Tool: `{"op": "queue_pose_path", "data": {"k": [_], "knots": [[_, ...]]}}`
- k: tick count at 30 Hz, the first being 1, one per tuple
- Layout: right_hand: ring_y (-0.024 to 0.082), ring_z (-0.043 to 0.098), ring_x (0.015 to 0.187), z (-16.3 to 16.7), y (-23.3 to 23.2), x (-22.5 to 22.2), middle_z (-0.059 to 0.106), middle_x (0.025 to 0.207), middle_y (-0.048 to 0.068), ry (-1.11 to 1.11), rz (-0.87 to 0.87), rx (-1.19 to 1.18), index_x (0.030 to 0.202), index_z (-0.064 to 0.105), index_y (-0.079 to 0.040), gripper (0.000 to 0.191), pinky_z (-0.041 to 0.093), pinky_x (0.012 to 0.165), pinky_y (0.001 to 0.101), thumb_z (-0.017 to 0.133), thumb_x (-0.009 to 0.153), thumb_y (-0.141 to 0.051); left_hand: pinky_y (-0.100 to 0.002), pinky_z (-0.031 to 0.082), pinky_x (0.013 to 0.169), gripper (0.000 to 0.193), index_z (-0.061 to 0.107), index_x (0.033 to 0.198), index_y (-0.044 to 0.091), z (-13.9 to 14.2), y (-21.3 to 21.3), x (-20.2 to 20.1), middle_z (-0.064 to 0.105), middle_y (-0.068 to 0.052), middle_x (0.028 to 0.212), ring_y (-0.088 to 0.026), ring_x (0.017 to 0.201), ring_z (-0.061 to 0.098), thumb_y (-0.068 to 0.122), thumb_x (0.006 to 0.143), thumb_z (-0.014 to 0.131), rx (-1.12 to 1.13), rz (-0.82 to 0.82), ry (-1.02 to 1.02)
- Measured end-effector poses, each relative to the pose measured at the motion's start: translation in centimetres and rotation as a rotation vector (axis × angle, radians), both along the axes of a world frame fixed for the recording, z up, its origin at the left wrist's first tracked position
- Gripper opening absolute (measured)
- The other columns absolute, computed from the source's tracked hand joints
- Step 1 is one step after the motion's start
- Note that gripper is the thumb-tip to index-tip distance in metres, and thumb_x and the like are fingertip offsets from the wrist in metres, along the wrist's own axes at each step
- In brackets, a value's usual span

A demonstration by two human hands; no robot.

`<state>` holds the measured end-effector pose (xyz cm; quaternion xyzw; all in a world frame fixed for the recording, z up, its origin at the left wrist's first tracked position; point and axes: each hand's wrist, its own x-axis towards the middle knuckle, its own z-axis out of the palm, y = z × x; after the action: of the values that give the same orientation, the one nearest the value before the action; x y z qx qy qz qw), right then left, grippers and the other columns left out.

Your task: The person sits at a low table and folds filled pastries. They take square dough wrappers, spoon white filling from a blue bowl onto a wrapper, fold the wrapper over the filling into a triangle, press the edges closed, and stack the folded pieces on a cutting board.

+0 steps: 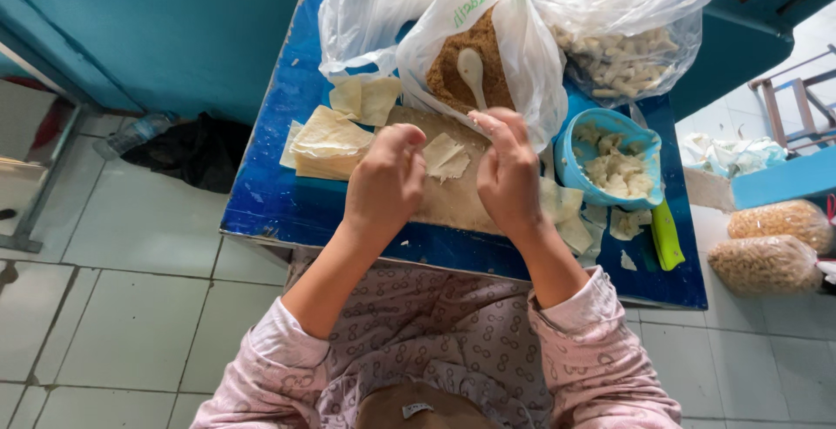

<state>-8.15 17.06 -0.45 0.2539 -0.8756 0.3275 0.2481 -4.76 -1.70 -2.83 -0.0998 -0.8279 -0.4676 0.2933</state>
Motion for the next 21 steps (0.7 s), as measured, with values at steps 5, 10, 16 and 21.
{"op": "queue_pose_path", "data": {"k": [5,10,16,21], "knots": [[0.009,0.064,0.107,-0.9,-1.4,0.3,0.069,0.116,0.007,-0.53,0.476,-0.534,0.15,0.046,-0.003,0.05,0.053,0.097,0.0244,0.059,0.103,0.002,-0.029,0.053,0.09,0.032,0.054,0.137,0.006,0.1,-0.9,0.0,0.072,-0.012,0.112,-0.015,0.1,0.065,0.015,0.108,0.046,0.742,-0.329,-0.3],[0.009,0.065,0.098,-1.0,-1.4,0.6,0.067,0.105,0.005,-0.608,0.435,-0.611,0.152,0.044,-0.004,0.063,0.054,0.088,0.0232,0.069,0.095,0.008,-0.027,0.052,0.098,0.049,0.039,0.152,0.006,-0.3,-0.3,0.9,0.073,-0.016,0.121,-0.015,0.111,0.067,0.011,0.104,0.046,1.016,-0.548,-0.359],[0.013,0.069,0.102,0.2,-0.8,1.5,0.071,0.108,0.006,-0.158,0.239,-0.4,0.153,0.044,-0.007,0.066,0.055,0.091,0.0279,0.07,0.095,0.009,-0.033,0.057,0.083,0.059,0.033,0.161,0.002,-0.8,0.2,1.4,0.066,-0.016,0.126,-0.019,0.102,0.067,0.011,0.105,0.05,1.28,-0.602,-0.6],[0.015,0.068,0.1,1.0,-1.1,2.3,0.069,0.11,0.006,-0.105,0.419,-0.212,0.156,0.041,-0.011,0.077,0.055,0.093,0.0319,0.078,0.091,0.003,-0.032,0.056,0.091,0.058,0.031,0.16,0.002,-1.4,0.7,2.0,0.065,-0.018,0.13,-0.019,0.114,0.067,0.015,0.105,0.044,1.519,-0.608,-0.562]]}}
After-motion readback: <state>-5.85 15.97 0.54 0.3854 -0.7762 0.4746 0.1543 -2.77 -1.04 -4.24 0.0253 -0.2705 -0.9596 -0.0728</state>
